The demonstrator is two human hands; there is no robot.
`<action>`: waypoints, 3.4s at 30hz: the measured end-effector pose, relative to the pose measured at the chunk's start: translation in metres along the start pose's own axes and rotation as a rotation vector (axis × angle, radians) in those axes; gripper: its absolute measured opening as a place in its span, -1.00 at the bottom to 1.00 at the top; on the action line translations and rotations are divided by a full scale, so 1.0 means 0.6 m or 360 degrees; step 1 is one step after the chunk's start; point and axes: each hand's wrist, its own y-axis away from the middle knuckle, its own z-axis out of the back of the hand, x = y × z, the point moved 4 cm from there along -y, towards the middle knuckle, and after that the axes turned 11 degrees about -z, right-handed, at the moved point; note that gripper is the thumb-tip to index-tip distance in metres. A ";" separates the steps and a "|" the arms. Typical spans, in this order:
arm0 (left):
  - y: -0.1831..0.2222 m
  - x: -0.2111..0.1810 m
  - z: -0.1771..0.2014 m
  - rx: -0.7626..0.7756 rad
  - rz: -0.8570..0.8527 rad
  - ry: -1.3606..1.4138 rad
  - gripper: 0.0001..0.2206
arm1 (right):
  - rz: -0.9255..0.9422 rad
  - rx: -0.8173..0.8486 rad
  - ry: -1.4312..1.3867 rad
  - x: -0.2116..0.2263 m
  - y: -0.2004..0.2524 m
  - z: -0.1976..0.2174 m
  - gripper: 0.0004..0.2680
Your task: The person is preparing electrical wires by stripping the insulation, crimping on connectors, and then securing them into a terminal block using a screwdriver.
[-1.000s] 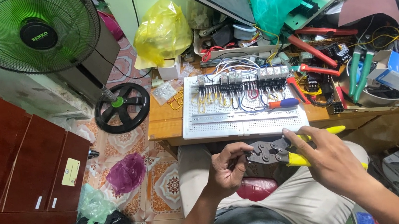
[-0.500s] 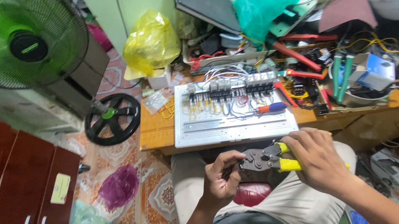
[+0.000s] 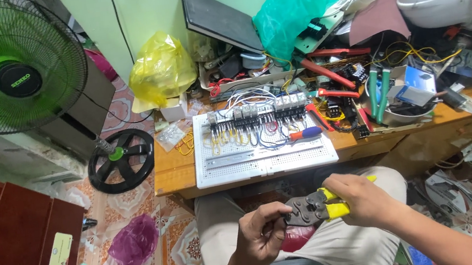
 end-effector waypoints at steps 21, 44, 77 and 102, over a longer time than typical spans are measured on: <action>0.000 0.061 0.005 -0.0257 0.0529 0.0167 -0.80 | -0.0449 0.0231 -0.0090 -0.073 0.018 -0.044 -0.55; 0.002 0.065 0.036 -0.0266 0.0627 -0.0016 -0.78 | -0.0407 0.0153 -0.0272 -0.076 0.001 -0.095 -0.79; 0.013 0.096 0.027 -0.0414 0.0676 0.0434 -0.74 | -0.0406 0.0630 -0.1747 0.010 0.087 -0.056 -0.52; 0.052 0.165 0.045 -0.1057 0.0605 0.0652 -0.82 | -0.1600 -0.0345 0.0724 -0.481 -0.087 0.280 -0.34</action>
